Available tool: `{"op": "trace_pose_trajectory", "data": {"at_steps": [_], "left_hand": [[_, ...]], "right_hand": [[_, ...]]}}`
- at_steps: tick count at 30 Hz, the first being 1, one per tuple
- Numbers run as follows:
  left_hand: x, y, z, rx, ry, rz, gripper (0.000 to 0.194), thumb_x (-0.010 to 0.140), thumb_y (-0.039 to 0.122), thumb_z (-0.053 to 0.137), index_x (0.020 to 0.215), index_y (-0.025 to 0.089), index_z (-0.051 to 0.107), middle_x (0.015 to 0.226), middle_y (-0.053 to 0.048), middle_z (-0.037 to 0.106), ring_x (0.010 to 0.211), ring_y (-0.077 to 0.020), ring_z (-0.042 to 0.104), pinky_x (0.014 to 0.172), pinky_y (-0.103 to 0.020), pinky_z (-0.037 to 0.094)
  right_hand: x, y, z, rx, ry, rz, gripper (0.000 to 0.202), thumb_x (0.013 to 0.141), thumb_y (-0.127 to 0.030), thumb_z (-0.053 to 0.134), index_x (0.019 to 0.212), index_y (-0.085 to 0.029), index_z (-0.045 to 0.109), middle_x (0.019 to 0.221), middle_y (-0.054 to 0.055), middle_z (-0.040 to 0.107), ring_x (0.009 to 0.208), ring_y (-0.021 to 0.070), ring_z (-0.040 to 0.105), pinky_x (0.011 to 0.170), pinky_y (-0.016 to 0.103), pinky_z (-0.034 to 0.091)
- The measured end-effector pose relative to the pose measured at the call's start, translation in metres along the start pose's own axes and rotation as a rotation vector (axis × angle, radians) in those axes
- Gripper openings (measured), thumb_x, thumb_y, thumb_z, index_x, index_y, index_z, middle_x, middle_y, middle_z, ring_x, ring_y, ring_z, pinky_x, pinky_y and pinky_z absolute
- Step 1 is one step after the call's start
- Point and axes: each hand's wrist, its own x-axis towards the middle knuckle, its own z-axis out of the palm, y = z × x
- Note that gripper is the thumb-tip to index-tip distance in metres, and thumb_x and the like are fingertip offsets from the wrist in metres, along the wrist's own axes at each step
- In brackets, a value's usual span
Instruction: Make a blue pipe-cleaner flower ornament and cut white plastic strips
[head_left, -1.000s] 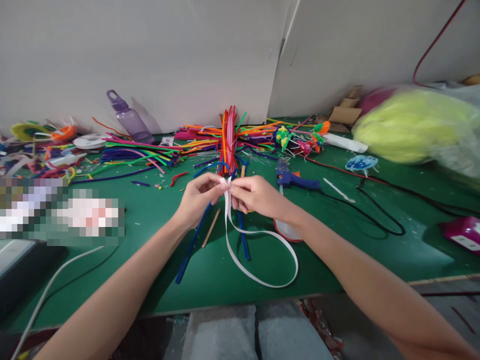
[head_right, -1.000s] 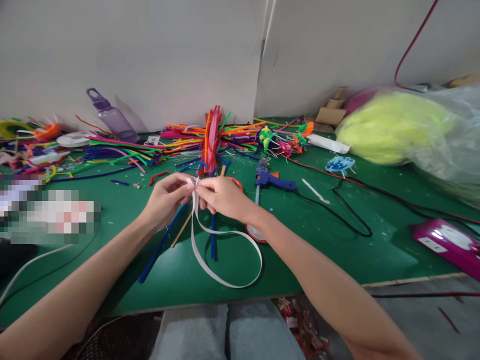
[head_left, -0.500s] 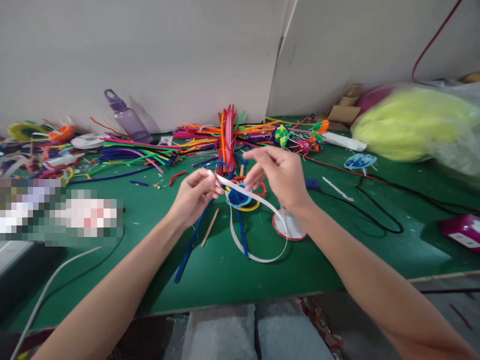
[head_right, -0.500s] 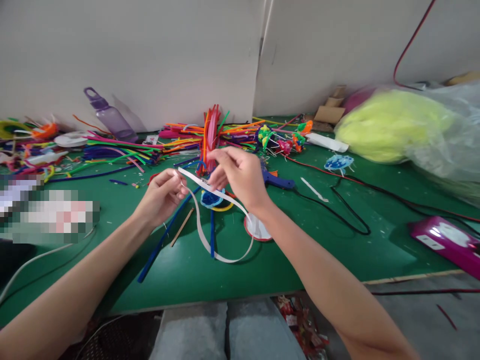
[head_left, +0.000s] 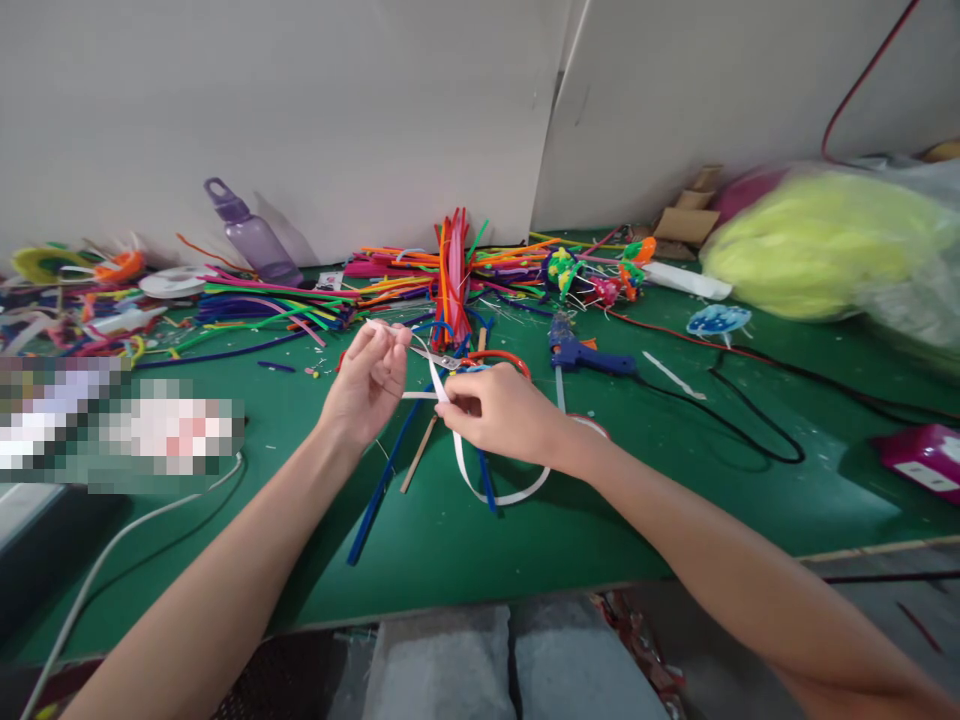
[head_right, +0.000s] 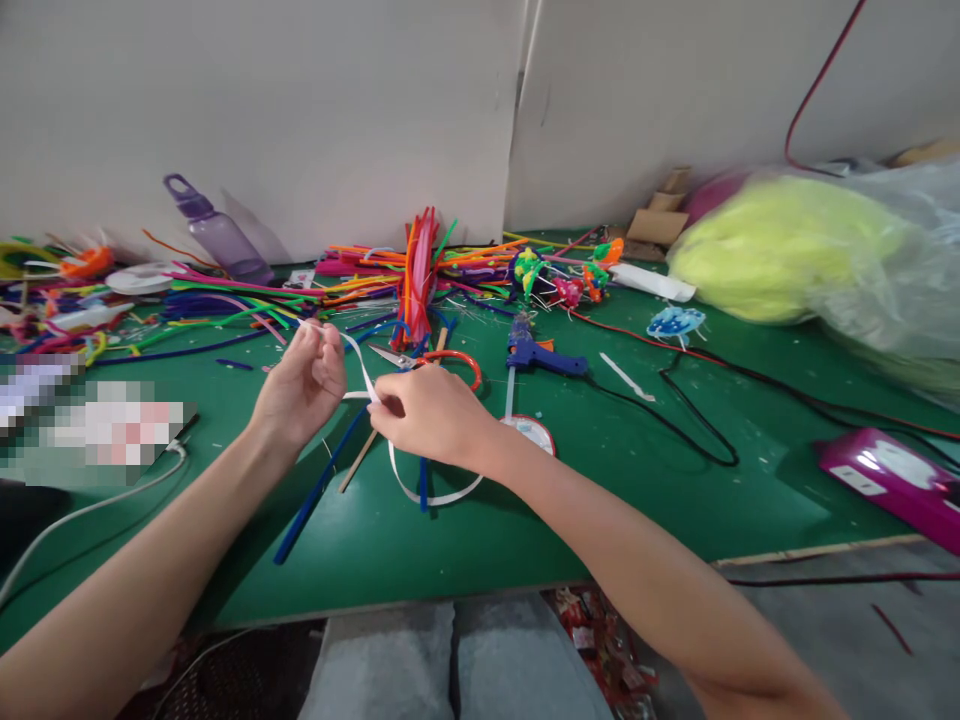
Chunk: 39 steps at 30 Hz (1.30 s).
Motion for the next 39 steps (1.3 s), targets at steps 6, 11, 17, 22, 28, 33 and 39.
{"op": "trace_pose_trajectory", "data": {"at_steps": [6,11,17,22,28,33,39], "left_hand": [[0.0,0.004,-0.001,-0.102,-0.121,-0.104,0.012,0.082,0.012,0.067,0.075,0.014,0.058,0.053,0.009,0.051,0.039,0.0033,0.045,0.041,-0.005,0.041],[0.0,-0.004,-0.005,0.205,-0.243,-0.143,0.012,0.075,0.015,0.071,0.08,0.014,0.061,0.049,0.007,0.049,0.039,-0.001,0.046,0.039,-0.009,0.039],[-0.004,-0.015,-0.009,0.58,-0.351,-0.042,0.032,0.076,0.031,0.073,0.104,0.018,0.064,0.059,0.002,0.06,0.042,-0.0059,0.05,0.039,-0.015,0.035],[-0.004,-0.013,-0.009,0.631,-0.372,0.053,0.04,0.08,0.052,0.063,0.08,0.013,0.072,0.055,0.0,0.054,0.04,-0.0058,0.042,0.037,-0.02,0.028],[-0.006,-0.017,-0.012,0.818,-0.436,0.111,0.033,0.078,0.048,0.069,0.077,0.015,0.075,0.049,0.001,0.049,0.04,-0.006,0.037,0.04,-0.022,0.023],[-0.004,-0.019,-0.015,0.908,-0.433,0.248,0.026,0.079,0.042,0.069,0.07,0.018,0.075,0.053,0.001,0.049,0.051,-0.008,0.038,0.048,-0.023,0.026],[-0.002,-0.021,-0.016,0.908,-0.477,0.325,0.023,0.08,0.037,0.069,0.069,0.017,0.073,0.058,0.001,0.05,0.053,-0.0077,0.04,0.051,-0.023,0.03]], "right_hand": [[0.001,0.002,-0.025,0.659,-0.157,0.058,0.021,0.09,-0.035,0.052,0.086,-0.016,0.06,0.062,-0.001,0.063,0.05,0.0094,0.057,0.047,0.022,0.04],[0.003,0.011,-0.035,0.829,-0.065,0.001,0.022,0.09,-0.037,0.057,0.089,-0.016,0.065,0.057,-0.005,0.055,0.054,0.0082,0.055,0.056,0.022,0.045],[0.005,0.015,-0.033,1.012,-0.068,0.014,0.022,0.087,-0.037,0.059,0.078,-0.017,0.062,0.058,-0.004,0.054,0.052,0.0079,0.054,0.047,0.021,0.038],[0.006,0.015,-0.033,1.015,0.031,0.015,0.025,0.086,-0.04,0.06,0.076,-0.018,0.059,0.053,-0.006,0.052,0.043,0.0059,0.047,0.039,0.02,0.03],[0.008,0.019,-0.032,1.011,0.09,0.041,0.026,0.089,-0.047,0.057,0.087,-0.02,0.057,0.049,-0.008,0.05,0.039,0.0065,0.045,0.039,0.021,0.029],[0.008,0.017,-0.025,1.024,0.081,-0.018,0.024,0.09,-0.043,0.056,0.091,-0.022,0.066,0.074,-0.001,0.064,0.07,0.0104,0.061,0.066,0.025,0.049],[0.01,0.019,-0.017,0.866,0.073,0.112,0.022,0.075,-0.036,0.073,0.086,-0.017,0.072,0.083,0.002,0.07,0.078,0.0126,0.061,0.075,0.028,0.049]]}}
